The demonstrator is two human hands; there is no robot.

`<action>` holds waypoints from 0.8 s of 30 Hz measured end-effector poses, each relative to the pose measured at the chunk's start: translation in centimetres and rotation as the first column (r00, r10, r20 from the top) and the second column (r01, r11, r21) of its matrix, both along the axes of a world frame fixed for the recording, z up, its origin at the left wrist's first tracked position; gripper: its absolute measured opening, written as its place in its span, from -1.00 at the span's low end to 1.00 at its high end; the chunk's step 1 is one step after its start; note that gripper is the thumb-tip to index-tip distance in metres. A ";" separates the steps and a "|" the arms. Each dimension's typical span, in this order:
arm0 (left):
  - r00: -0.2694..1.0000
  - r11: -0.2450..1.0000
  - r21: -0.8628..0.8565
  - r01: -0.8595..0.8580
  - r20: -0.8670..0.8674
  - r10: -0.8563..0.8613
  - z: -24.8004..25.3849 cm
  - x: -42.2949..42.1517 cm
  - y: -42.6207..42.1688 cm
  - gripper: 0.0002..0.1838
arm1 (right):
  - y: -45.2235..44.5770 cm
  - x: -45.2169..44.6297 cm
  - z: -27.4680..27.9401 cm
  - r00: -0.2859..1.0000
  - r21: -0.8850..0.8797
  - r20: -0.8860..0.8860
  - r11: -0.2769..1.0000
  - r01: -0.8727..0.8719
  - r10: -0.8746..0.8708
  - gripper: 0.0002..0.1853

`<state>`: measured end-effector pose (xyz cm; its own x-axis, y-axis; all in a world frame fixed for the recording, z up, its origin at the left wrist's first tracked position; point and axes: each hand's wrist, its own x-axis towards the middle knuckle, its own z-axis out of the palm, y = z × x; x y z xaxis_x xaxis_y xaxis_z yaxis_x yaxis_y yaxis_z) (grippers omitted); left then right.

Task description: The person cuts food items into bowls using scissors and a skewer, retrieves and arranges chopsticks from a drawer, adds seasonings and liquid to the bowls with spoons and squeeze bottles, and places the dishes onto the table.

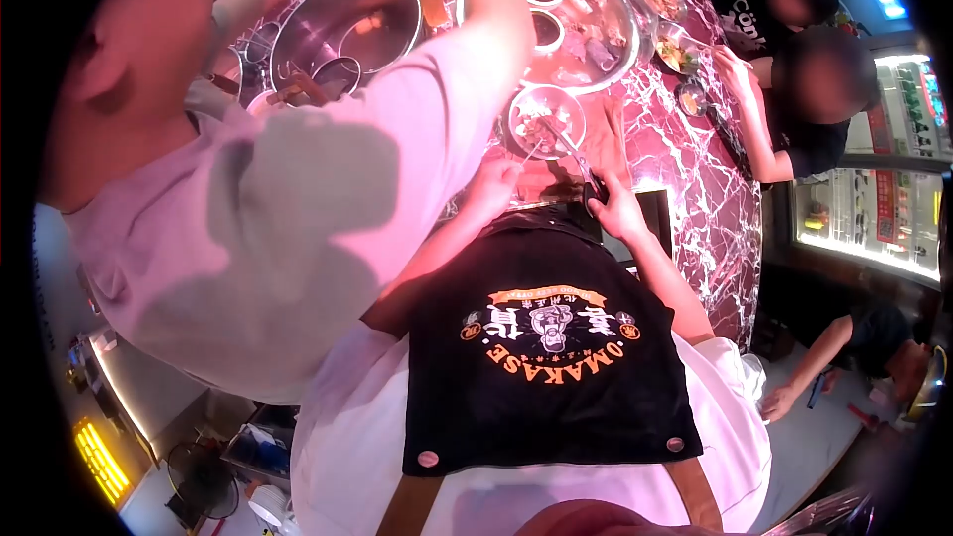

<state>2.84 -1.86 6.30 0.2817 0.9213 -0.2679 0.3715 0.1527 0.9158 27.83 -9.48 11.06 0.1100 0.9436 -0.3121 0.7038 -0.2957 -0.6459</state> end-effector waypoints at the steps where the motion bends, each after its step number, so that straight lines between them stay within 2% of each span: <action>1: 1.000 1.000 -0.002 -0.003 -0.003 0.003 -0.1 -0.1 0.0 -0.75 | -0.3 0.3 -0.9 1.000 0.007 -0.030 1.000 -0.007 0.007 -0.46; 2: 1.000 1.000 0.027 0.012 -0.025 -0.011 -0.1 -0.2 -0.1 -0.75 | -0.6 0.8 -2.1 0.999 0.002 -0.033 1.000 -0.011 0.011 -0.46; 4: 0.997 0.995 0.089 0.047 -0.070 -0.041 -0.7 -0.7 0.1 -0.75 | -0.6 1.2 -2.9 0.969 -0.033 -0.245 0.999 0.005 -0.013 -0.45; 6: 0.990 0.985 0.143 0.097 -0.117 -0.080 -1.3 -0.9 0.0 -0.75 | -1.0 2.2 -3.4 0.959 -0.068 -0.281 0.998 0.017 -0.035 -0.45; 7: 0.996 0.987 0.136 0.087 -0.041 -0.082 -3.1 -1.0 0.1 -0.75 | -0.7 2.3 -2.7 0.948 -0.093 -0.315 0.995 0.024 -0.052 -0.44; 8: 0.995 0.987 0.135 0.091 -0.048 -0.086 -4.1 -1.0 0.0 -0.75 | -0.5 2.5 -2.2 0.945 -0.093 -0.322 0.995 0.027 -0.055 -0.44; 11: 0.993 0.983 0.150 0.101 -0.078 -0.090 -4.4 -0.8 0.1 -0.75 | 0.2 3.6 0.0 0.979 -0.122 -0.206 0.992 -0.020 -0.005 -0.37; 12: 0.991 0.982 0.157 0.107 -0.095 -0.093 -3.9 -0.7 0.2 -0.76 | 0.6 3.7 1.7 0.997 -0.118 -0.051 0.991 -0.069 0.064 -0.34; 14: 0.986 0.977 0.172 0.124 -0.134 -0.101 -2.8 -0.6 0.3 -0.76 | 1.8 3.6 3.8 0.989 -0.161 0.027 0.977 -0.138 0.144 -0.33; 17: 0.975 0.970 0.196 0.145 -0.195 -0.106 -1.5 -0.5 0.1 -0.76 | 3.0 3.5 3.8 0.984 -0.239 0.039 0.958 -0.160 0.174 -0.35; 24: 0.933 0.920 0.349 0.175 -0.357 -0.042 -2.7 -0.4 -0.8 -0.76 | 3.2 3.8 2.8 0.981 -0.215 0.011 0.958 -0.187 0.194 -0.36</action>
<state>2.40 -2.63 3.57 0.3401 0.9403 -0.0110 0.6613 -0.2308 0.7137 31.67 -6.32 13.87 -0.0523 0.8605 -0.5067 0.7796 -0.2820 -0.5593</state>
